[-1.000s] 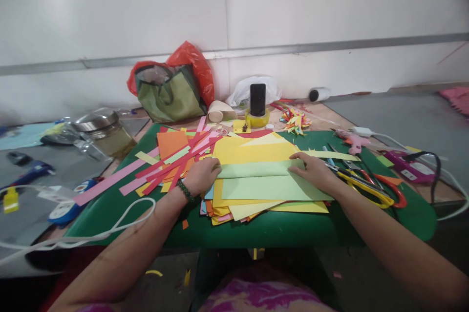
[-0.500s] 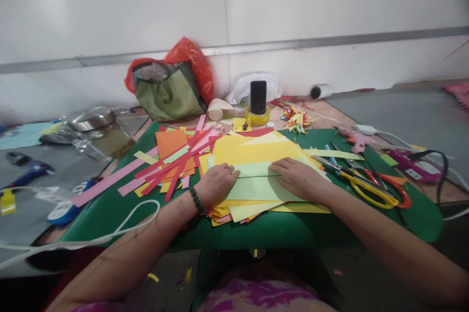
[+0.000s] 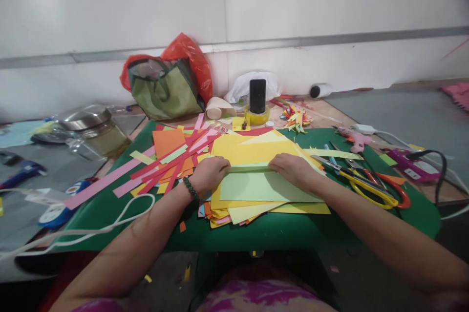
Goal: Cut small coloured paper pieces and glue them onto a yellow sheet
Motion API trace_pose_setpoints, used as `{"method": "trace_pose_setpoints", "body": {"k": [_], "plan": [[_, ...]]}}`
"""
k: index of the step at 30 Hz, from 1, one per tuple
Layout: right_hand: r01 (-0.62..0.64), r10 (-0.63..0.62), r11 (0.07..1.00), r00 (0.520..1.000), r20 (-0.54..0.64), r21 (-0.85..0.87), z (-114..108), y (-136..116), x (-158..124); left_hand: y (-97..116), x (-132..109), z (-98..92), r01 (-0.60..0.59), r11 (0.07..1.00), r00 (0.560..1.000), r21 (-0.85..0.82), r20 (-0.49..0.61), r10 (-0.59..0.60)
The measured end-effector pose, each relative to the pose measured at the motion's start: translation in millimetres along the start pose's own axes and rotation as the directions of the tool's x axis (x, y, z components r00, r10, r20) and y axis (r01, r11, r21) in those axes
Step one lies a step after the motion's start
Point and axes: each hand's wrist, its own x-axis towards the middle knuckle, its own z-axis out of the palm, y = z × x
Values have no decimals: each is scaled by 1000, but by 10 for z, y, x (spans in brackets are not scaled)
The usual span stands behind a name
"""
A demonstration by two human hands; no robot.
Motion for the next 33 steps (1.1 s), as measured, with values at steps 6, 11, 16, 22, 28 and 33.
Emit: {"method": "trace_pose_setpoints", "body": {"k": [6, 11, 16, 22, 28, 33], "plan": [[-196, 190, 941, 980, 49, 274, -56, 92, 109, -96, 64, 37, 165, 975, 986, -151, 7, -166], [-187, 188, 955, 982, 20, 230, -35, 144, 113, -39, 63, 75, 201, 979, 978, -38, -51, -203], [-172, 159, 944, 985, 71, 281, -36, 239, 87, -25, 57, 94, 183, 983, 982, 1, -51, -183], [12, -9, 965, 1000, -14, 261, -6, 295, 76, -86, 22, 81, 131, 990, 989, -56, -68, -135], [171, -122, 955, 971, -206, 242, 35, 367, 60, -167, -23, 39, 53, 968, 996, -247, -60, -70], [221, -138, 932, 949, -282, 286, -10, 351, 24, -190, -52, 1, -58, 935, 988, -351, -154, 4]]}}
